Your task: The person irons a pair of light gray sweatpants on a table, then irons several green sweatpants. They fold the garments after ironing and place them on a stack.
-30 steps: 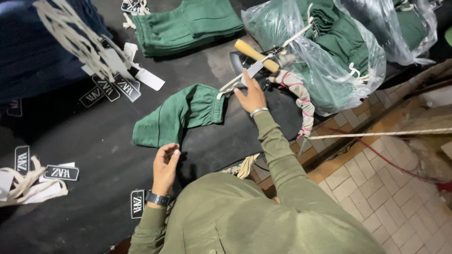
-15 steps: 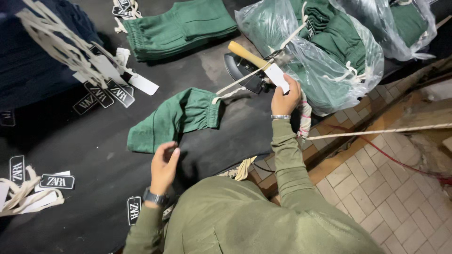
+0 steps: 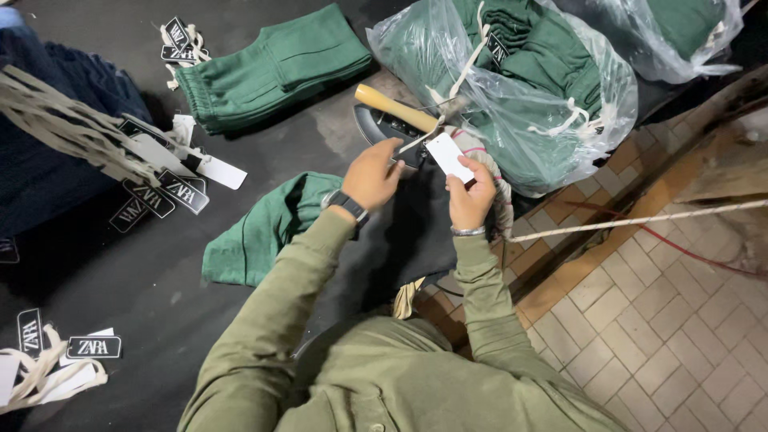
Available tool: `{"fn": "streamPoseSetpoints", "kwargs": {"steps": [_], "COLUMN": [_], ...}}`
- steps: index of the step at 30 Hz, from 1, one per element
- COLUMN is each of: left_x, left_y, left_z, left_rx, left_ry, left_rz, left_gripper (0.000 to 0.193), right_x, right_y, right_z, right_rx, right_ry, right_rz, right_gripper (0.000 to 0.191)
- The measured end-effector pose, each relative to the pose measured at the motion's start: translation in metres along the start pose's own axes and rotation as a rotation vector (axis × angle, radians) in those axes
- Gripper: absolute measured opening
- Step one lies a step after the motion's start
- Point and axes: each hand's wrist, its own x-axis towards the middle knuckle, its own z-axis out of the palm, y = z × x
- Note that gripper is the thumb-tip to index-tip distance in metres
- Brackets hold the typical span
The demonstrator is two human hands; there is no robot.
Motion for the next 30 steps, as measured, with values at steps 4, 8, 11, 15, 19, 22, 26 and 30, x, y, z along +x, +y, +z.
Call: {"fn": "streamPoseSetpoints", "kwargs": {"steps": [4, 8, 11, 15, 19, 22, 26, 30], "left_x": [0.002, -0.006, -0.007, -0.005, 0.005, 0.015, 0.020, 0.021], "left_y": [-0.017, -0.030, -0.029, -0.013, 0.003, 0.009, 0.010, 0.010], "left_z": [0.025, 0.034, 0.032, 0.020, 0.005, -0.001, 0.000, 0.005], "left_rx": [0.078, 0.058, 0.003, -0.051, -0.167, -0.252, -0.363, -0.452], "left_ry": [-0.116, -0.058, 0.006, 0.085, 0.110, 0.161, 0.159, 0.103], "left_rz": [-0.115, -0.037, -0.032, -0.094, -0.213, -0.298, -0.269, -0.276], "left_gripper": [0.039, 0.039, 0.037, 0.033, 0.023, 0.019, 0.018, 0.018], "right_x": [0.018, 0.043, 0.064, 0.082, 0.067, 0.045, 0.042, 0.065], "right_y": [-0.013, -0.041, -0.050, -0.021, 0.042, 0.076, 0.077, 0.057], "right_z": [0.006, 0.027, 0.043, 0.051, 0.046, 0.047, 0.058, 0.079], "right_rx": [0.086, 0.105, 0.202, 0.288, 0.320, 0.257, 0.190, 0.360], "right_ry": [-0.084, -0.183, -0.359, -0.353, 0.063, -0.027, -0.190, -0.319], "right_rz": [0.037, 0.152, 0.283, 0.024, 0.045, 0.139, 0.158, 0.206], "right_gripper": [0.029, 0.030, 0.041, 0.039, 0.030, 0.039, 0.056, 0.067]}}
